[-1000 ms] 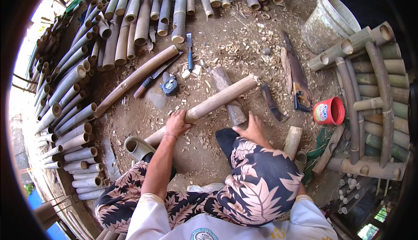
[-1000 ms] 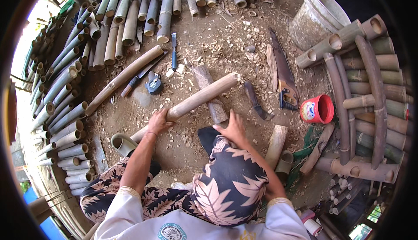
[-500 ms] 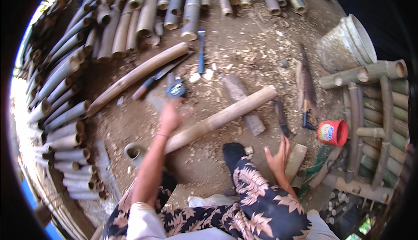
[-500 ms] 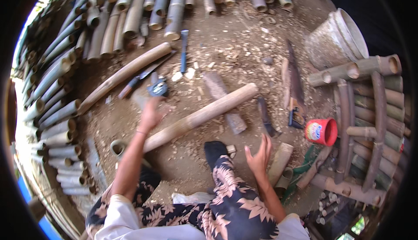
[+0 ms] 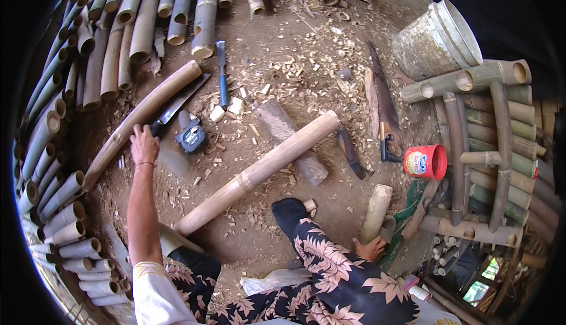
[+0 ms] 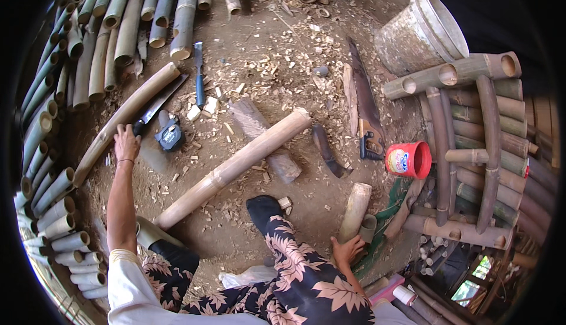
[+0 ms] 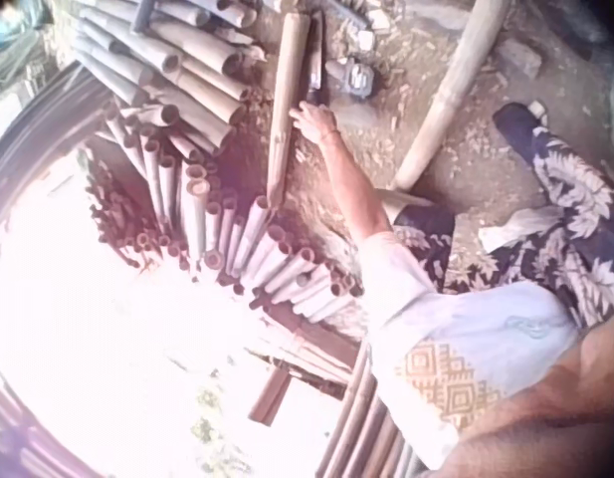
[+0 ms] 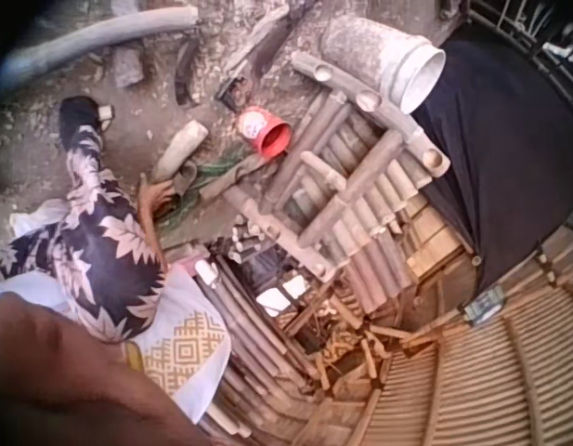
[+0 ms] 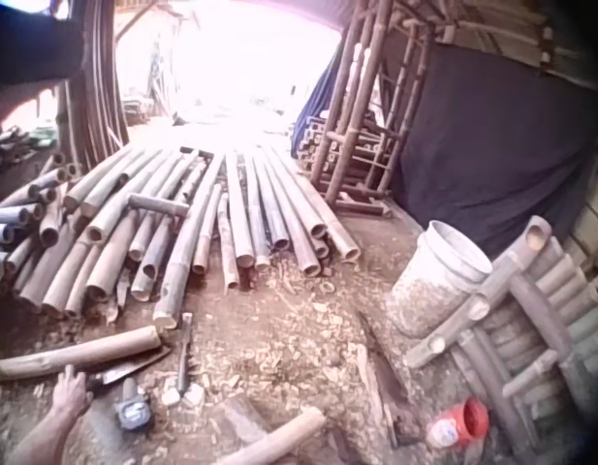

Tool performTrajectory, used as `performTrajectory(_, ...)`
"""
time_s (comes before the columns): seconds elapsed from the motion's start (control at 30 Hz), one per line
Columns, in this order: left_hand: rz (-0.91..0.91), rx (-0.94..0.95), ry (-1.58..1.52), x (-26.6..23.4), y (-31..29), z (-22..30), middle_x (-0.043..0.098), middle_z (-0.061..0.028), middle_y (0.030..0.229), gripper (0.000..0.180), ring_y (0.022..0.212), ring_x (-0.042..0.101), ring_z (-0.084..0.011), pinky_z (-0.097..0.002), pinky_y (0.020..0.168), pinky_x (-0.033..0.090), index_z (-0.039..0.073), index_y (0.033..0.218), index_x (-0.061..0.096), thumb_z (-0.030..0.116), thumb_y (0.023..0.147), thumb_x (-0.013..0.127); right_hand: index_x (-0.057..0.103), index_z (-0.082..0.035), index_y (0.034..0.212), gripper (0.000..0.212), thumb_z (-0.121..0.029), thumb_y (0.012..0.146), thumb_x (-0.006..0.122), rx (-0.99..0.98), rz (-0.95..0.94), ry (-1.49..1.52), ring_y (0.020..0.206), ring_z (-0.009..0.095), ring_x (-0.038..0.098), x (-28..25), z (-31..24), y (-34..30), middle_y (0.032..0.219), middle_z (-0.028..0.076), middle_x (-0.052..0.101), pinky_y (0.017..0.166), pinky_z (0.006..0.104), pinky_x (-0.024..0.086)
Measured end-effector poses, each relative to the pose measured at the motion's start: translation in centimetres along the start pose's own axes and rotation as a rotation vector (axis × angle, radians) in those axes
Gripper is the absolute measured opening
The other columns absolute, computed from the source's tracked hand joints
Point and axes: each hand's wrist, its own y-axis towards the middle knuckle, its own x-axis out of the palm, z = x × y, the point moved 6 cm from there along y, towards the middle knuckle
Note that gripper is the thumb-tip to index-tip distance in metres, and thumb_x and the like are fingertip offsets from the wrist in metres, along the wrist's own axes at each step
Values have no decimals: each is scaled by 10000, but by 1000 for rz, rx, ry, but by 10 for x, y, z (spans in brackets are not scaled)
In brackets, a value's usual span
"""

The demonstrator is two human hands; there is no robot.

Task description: The person shapes bamboo poles with a machete and a hand saw, creates joints by carving holes, and fits poles together by tapping with a hammer.

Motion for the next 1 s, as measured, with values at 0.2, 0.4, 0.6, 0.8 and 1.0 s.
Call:
performTrajectory(0.2,-208,86,-196,6,1,2,662,-197,1125,521,1067,621,-374,-448,908,522,87,1136,639,318,675,718,326,-14,1388,998,-357,632,879,-31,-101,169,1226,439,434,2,4,-1,1311,242,424,1035,515,372)
performTrajectory(0.4,-392,23,-886,-48,-52,21,592,-95,658,352,598,597,-187,-354,590,505,0,952,647,147,634,684,587,54,1185,653,-272,670,823,-78,-304,835,894,313,627,-10,7,11,1001,184,668,848,380,483)
performTrajectory(0.6,-410,187,-796,-139,-140,61,664,-199,806,407,757,673,-313,-440,758,509,11,1068,606,291,812,755,481,50,1317,790,-319,695,798,-378,-262,968,1082,281,553,-85,-6,2,1206,170,573,950,366,428)
performTrajectory(0.8,-475,296,-549,-173,-212,92,654,-277,754,538,774,675,-422,-489,695,514,-5,950,654,531,905,630,400,36,1373,842,-307,709,786,-557,-322,1070,1116,262,521,-140,-73,-4,1239,151,519,1000,385,400)
performTrajectory(1.0,-582,294,-360,-173,-227,111,651,-286,782,646,793,654,-461,-529,726,505,-12,949,655,621,922,526,402,27,1369,779,-233,740,779,-633,-544,1198,1089,229,554,-169,-121,-30,1216,128,552,963,354,439)
